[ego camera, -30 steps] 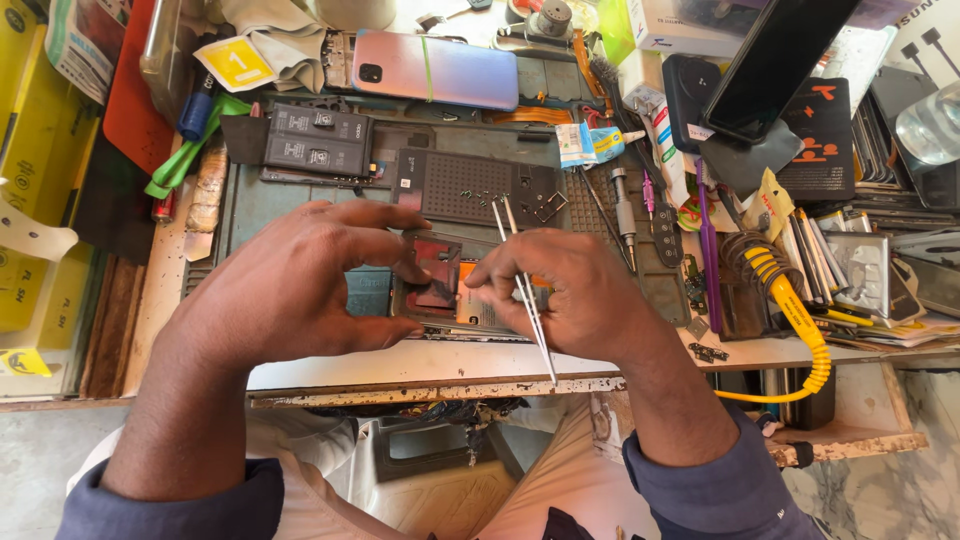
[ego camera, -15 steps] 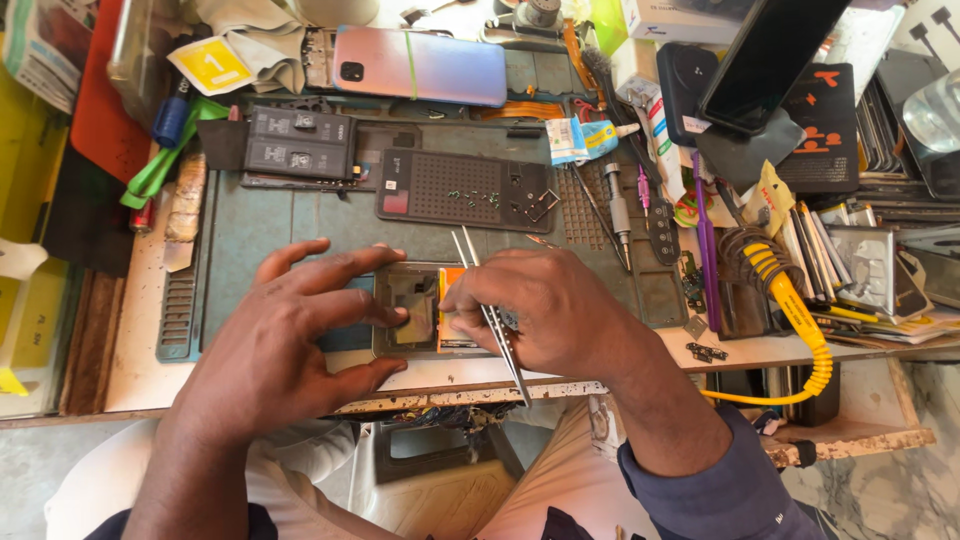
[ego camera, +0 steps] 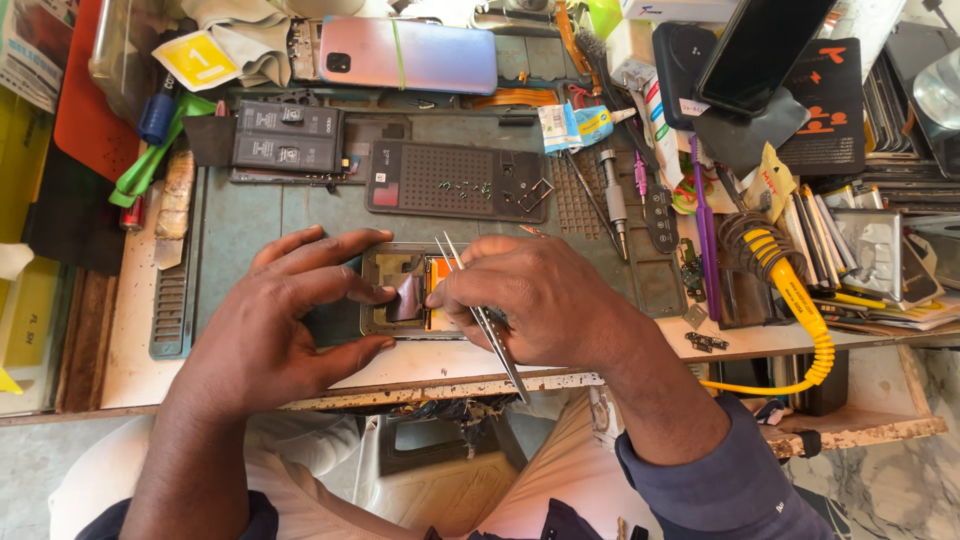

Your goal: The person uses tweezers to adjust internal components and a screwdriver to tighten screws on a disassembled smartphone. The person handles the phone body, battery, and screws while working at a cluttered repair bench.

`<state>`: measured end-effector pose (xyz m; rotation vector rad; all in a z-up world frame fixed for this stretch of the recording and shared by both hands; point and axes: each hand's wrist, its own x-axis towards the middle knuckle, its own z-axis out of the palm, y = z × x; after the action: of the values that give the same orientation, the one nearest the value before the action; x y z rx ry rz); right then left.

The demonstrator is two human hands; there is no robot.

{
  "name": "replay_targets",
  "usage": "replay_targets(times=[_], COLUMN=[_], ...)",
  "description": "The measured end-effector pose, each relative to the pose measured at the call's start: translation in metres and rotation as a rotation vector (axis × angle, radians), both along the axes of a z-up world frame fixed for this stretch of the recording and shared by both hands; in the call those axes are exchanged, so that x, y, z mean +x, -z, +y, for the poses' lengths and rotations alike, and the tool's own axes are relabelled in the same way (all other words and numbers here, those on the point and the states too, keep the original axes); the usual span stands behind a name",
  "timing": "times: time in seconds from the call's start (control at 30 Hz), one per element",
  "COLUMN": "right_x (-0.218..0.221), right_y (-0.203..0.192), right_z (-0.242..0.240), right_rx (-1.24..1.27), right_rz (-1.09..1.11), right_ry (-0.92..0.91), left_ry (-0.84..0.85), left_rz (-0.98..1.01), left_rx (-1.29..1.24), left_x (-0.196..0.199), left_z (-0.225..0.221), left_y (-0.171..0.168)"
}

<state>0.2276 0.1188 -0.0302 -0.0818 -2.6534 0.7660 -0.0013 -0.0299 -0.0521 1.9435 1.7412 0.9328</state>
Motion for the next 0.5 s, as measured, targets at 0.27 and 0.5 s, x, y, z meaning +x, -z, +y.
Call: replay_targets(times=[0.27,0.5], right_x=[0.0021,0.0056], right_y=[-0.005,-0.0022], right_z=[-0.0023,0.0], right_rx=[0.044,0.066], right_rz=[-0.033,-0.021], right_ry=[0.017,0.028], left_ry=[0.011,0.002], left_rz=[-0.031,-0.035], left_rx=[0.001,0.01], left_x=[-0.0017,0.0003], left_z=[-0.0001,0.0022], left_y=[0.0006,0.0003])
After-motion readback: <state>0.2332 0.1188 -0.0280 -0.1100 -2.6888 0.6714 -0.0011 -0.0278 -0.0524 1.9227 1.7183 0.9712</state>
